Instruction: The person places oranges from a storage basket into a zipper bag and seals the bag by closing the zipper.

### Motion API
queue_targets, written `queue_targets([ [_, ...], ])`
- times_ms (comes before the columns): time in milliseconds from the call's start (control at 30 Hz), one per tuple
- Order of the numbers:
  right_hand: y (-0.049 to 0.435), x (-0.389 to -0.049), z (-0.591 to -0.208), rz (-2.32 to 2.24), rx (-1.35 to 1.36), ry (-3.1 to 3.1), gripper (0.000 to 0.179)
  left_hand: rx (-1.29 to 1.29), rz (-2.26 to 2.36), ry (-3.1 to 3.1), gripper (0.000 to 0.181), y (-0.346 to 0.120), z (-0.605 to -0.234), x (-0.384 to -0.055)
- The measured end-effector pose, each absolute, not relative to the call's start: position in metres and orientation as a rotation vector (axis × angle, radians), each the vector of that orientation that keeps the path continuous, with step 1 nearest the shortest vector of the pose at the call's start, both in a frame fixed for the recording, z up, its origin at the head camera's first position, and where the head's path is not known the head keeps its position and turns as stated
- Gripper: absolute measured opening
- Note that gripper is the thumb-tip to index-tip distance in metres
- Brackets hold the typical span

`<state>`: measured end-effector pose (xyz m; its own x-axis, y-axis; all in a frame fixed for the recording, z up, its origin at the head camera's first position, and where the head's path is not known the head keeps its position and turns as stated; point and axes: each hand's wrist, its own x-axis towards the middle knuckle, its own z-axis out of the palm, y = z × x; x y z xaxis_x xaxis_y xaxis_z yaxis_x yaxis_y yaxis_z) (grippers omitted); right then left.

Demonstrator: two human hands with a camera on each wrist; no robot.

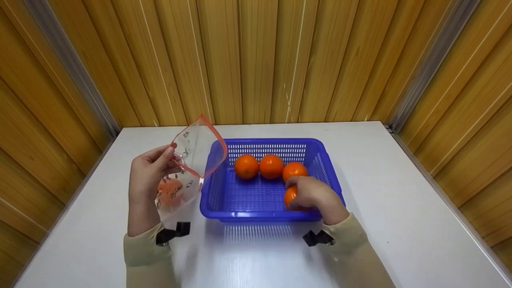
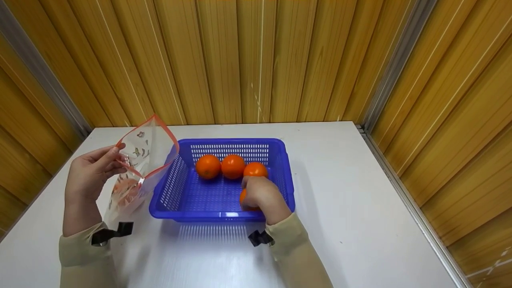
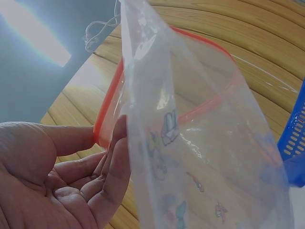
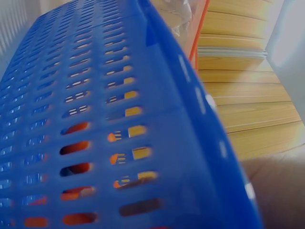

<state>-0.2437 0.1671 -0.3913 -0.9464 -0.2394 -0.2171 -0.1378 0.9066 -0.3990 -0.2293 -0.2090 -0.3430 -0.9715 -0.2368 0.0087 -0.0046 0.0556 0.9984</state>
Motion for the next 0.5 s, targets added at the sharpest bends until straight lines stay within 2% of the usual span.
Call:
queue_targets([
  [500, 0.1717, -0.2466, -0.3815, -0.920, -0.367, 2.767, 0.047, 0.229, -2.034, -2.136, 0.046, -0.2062, -0.3446, -0.2294],
])
